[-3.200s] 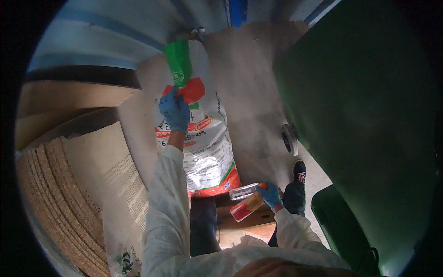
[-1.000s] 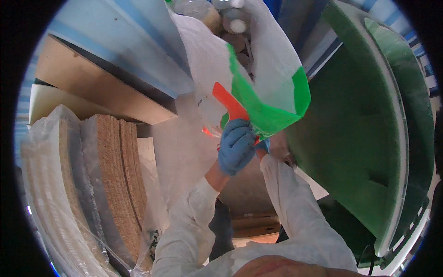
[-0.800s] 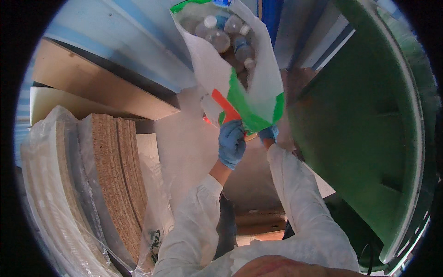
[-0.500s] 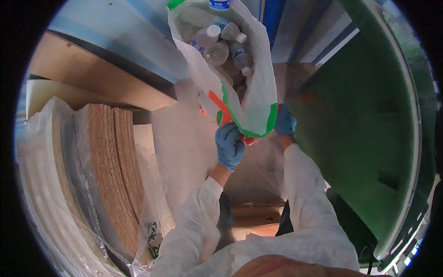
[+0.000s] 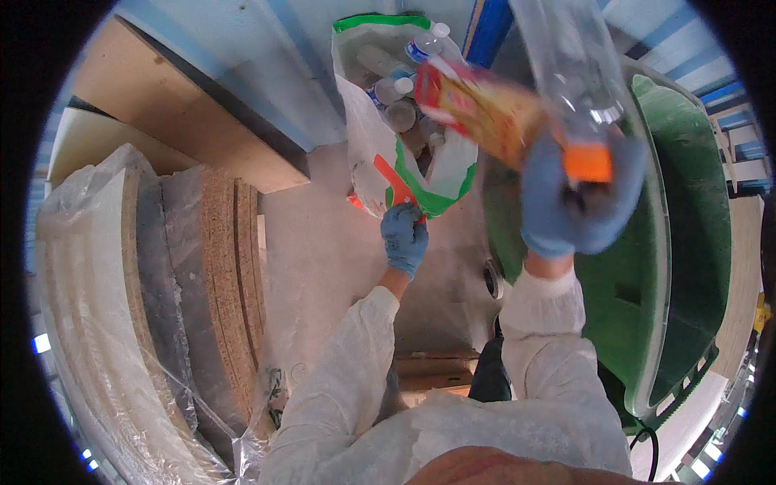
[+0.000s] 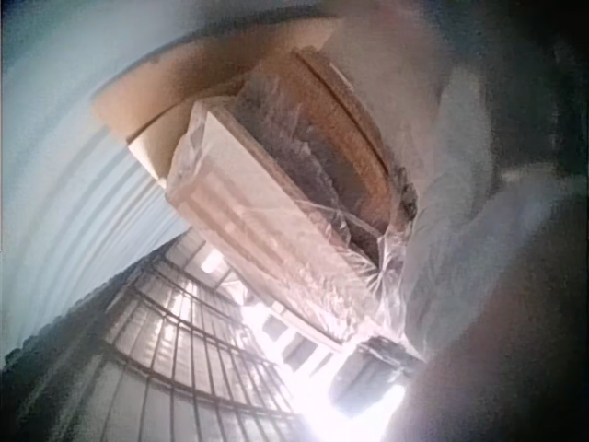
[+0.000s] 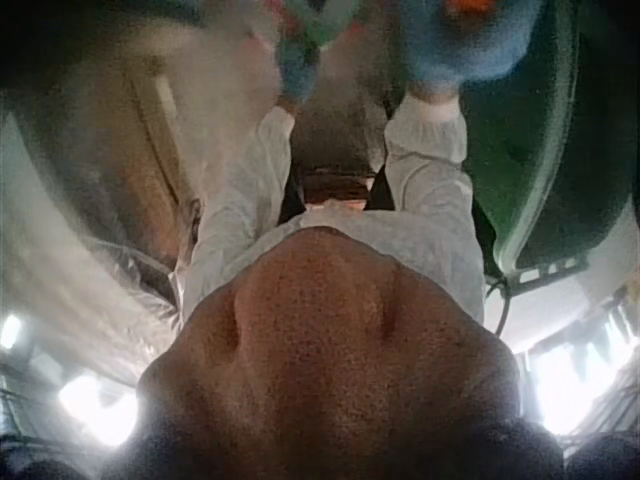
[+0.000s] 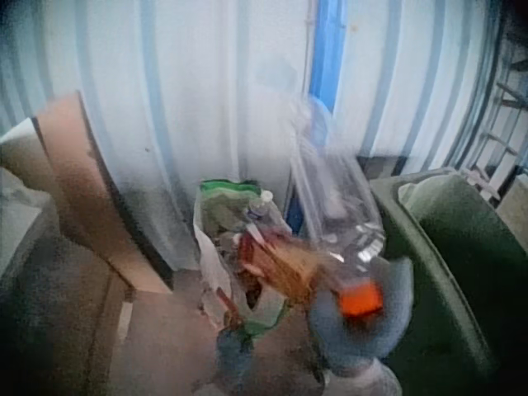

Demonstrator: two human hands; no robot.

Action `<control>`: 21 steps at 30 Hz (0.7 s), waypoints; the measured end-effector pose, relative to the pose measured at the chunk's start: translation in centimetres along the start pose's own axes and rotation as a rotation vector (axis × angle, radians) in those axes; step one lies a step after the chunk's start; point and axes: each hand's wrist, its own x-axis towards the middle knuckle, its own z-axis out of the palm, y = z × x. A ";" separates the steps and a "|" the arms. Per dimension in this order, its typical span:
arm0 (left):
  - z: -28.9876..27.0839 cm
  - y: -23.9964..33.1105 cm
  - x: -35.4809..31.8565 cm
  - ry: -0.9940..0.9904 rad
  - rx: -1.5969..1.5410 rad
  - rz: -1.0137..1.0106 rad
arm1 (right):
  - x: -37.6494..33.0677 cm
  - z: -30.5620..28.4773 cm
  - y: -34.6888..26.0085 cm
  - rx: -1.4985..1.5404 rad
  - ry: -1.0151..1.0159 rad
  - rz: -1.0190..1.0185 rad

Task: The person picks up a small metal piece and places it on a stack of wrapped panels. They then walk to a table, pick up a bottle, and place it into a large bag. After walking across the workshop, they retrieve a broom and dustpan, sweep the floor, and finally lift and move a large white panel.

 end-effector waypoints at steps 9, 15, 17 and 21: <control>-3.9 1.6 5.1 0.123 -0.233 -0.436 | -9.3 10.8 3.6 -0.127 -0.933 0.004; -5.7 3.3 16.0 0.083 -0.301 -0.565 | -10.4 9.6 2.5 0.083 -1.125 0.111; -5.8 2.9 18.7 -0.197 -0.132 -0.598 | -9.0 9.3 2.2 0.182 -1.099 0.151; -7.9 0.0 20.1 -0.118 0.082 -0.573 | -7.5 9.2 4.6 -0.030 -0.810 0.320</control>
